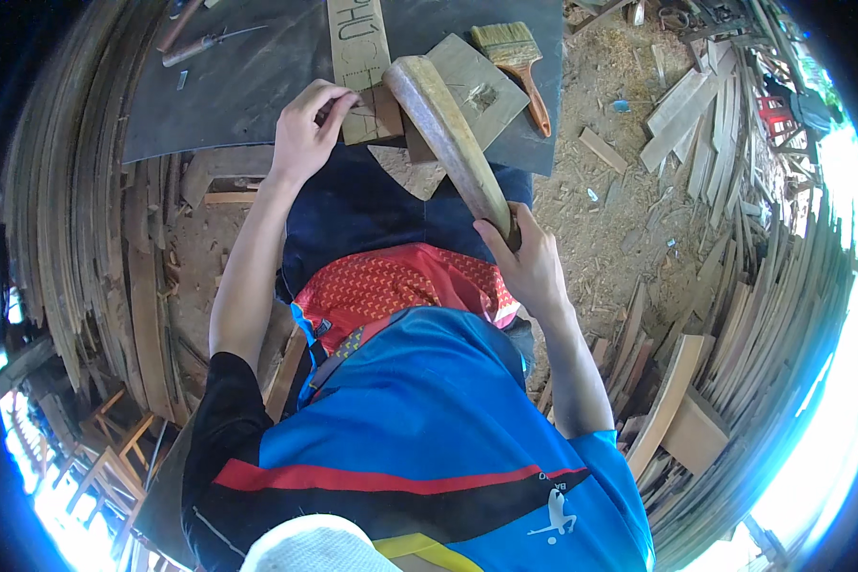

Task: The person uses a wooden mallet to repeatedly strike a chisel held against a small wooden plank marked with the letters 'PHU'. The task involves precise manual chiseling to shape or carve the wood. The person occasionally pauses to adjust their grip or position the tool.

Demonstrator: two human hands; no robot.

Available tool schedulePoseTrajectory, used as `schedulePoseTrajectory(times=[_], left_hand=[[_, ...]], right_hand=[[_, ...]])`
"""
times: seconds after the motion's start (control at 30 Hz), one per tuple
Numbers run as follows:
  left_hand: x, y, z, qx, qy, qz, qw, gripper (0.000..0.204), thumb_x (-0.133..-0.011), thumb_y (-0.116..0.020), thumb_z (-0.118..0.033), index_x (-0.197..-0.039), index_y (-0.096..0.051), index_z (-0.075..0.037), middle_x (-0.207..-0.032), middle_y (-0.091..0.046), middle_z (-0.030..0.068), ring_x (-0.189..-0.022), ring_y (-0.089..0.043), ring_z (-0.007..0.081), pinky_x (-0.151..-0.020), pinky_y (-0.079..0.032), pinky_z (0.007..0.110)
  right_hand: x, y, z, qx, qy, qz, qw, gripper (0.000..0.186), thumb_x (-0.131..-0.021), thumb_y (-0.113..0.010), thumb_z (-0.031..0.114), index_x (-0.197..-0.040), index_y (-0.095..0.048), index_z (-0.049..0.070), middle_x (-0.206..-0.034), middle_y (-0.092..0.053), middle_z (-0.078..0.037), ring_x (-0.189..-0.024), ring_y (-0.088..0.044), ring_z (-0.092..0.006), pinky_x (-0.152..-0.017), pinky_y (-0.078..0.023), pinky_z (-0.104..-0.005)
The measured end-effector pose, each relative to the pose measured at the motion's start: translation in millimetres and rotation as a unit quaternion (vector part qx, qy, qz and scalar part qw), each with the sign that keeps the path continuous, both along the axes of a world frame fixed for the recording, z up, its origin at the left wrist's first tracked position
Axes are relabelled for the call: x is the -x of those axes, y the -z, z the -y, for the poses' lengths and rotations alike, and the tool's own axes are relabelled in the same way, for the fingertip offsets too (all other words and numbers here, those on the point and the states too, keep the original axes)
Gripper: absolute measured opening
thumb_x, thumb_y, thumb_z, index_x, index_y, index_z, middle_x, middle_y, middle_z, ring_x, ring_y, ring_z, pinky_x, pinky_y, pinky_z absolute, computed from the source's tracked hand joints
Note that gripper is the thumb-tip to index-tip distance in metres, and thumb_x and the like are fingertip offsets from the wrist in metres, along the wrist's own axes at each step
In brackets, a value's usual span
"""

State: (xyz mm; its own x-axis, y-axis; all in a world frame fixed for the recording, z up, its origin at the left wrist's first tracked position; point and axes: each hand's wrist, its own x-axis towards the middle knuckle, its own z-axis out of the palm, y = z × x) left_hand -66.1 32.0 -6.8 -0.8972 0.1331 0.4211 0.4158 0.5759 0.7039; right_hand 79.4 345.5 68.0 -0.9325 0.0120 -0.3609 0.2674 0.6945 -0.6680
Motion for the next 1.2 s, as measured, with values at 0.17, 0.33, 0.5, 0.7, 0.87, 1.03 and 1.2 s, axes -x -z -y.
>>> schedulePoseTrajectory(times=[0.17,0.33,0.5,0.7,0.87,1.03,1.2], left_hand=[[0.2,6.3,-4.0,-0.109,-0.005,0.013,0.994,0.012,-0.102,-0.072,-0.016,-0.106,-0.077,-0.005,-0.095,-0.073,0.0067,-0.072,-0.067,0.0182,-0.066,-0.053,0.031],[-1.4,10.0,-8.2,-0.06,-0.006,-0.014,0.998,0.011,-0.101,-0.073,-0.017,-0.104,-0.077,-0.007,-0.092,-0.071,0.0054,-0.067,-0.065,0.0188,-0.062,-0.051,0.032],[-0.8,11.0,-8.6,-0.033,-0.01,-0.043,0.999,0.009,-0.1,-0.074,-0.016,-0.103,-0.076,-0.007,-0.089,-0.069,0.0037,-0.061,-0.061,0.0171,-0.059,-0.049,0.032],[-2.8,10.3,-8.6,-0.031,-0.01,-0.059,0.998,0.007,-0.1,-0.074,-0.013,-0.103,-0.075,-0.007,-0.09,-0.071,0.0045,-0.063,-0.065,0.0184,-0.059,-0.051,0.032],[-6.8,1.4,-7.4,0.031,-0.003,-0.058,0.998,0.008,-0.098,-0.075,-0.01,-0.105,-0.076,-0.005,-0.096,-0.073,0.0071,-0.072,-0.07,0.0206,-0.064,-0.054,0.032],[-9.3,-1.9,-7.4,0.039,-0.016,-0.068,0.997,0.008,-0.096,-0.078,-0.013,-0.101,-0.077,-0.006,-0.091,-0.073,0.0064,-0.067,-0.068,0.0222,-0.059,-0.052,0.033],[-6.9,8.2,-4.9,0.03,-0.001,-0.123,0.992,0.01,-0.094,-0.08,-0.018,-0.097,-0.08,-0.009,-0.083,-0.07,0.0051,-0.065,-0.068,0.0263,-0.057,-0.052,0.036]], right_hand=[[-3.6,5.1,-1.9,0.01,0.0,-0.019,1.0,0.05,-0.101,-0.074,0.041,-0.124,-0.064,-0.002,-0.085,-0.073,-0.023,-0.078,-0.074,-0.0359,-0.072,-0.055,-0.0443],[-2.3,4.5,-2.2,0.009,0.0,-0.013,1.0,0.05,-0.101,-0.074,0.041,-0.123,-0.064,-0.003,-0.084,-0.073,-0.022,-0.077,-0.074,-0.0354,-0.072,-0.054,-0.044],[-3.1,6.4,-2.4,0.009,-0.001,-0.024,1.0,0.05,-0.101,-0.074,0.041,-0.123,-0.064,-0.003,-0.083,-0.073,-0.021,-0.075,-0.074,-0.0344,-0.071,-0.054,-0.0435],[-3.4,7.3,-2.5,0.013,0.003,-0.026,1.0,0.05,-0.101,-0.074,0.04,-0.123,-0.064,-0.003,-0.084,-0.073,-0.022,-0.075,-0.074,-0.034,-0.07,-0.054,-0.043],[-1.6,-2.0,0.1,0.003,-0.004,-0.026,1.0,0.049,-0.1,-0.075,0.039,-0.124,-0.064,-0.002,-0.087,-0.074,-0.023,-0.08,-0.076,-0.0347,-0.072,-0.056,-0.0423],[-9.9,-12.8,3.1,0.036,-0.024,-0.163,0.986,0.046,-0.097,-0.08,0.03,-0.128,-0.062,0.0,-0.092,-0.075,-0.023,-0.085,-0.079,-0.0364,-0.072,-0.058,-0.0414],[-5.6,-15.7,11.5,-0.046,-0.071,-0.227,0.97,0.05,-0.094,-0.083,0.03,-0.13,-0.061,0.004,-0.089,-0.074,-0.021,-0.082,-0.077,-0.0405,-0.068,-0.06,-0.0428]])
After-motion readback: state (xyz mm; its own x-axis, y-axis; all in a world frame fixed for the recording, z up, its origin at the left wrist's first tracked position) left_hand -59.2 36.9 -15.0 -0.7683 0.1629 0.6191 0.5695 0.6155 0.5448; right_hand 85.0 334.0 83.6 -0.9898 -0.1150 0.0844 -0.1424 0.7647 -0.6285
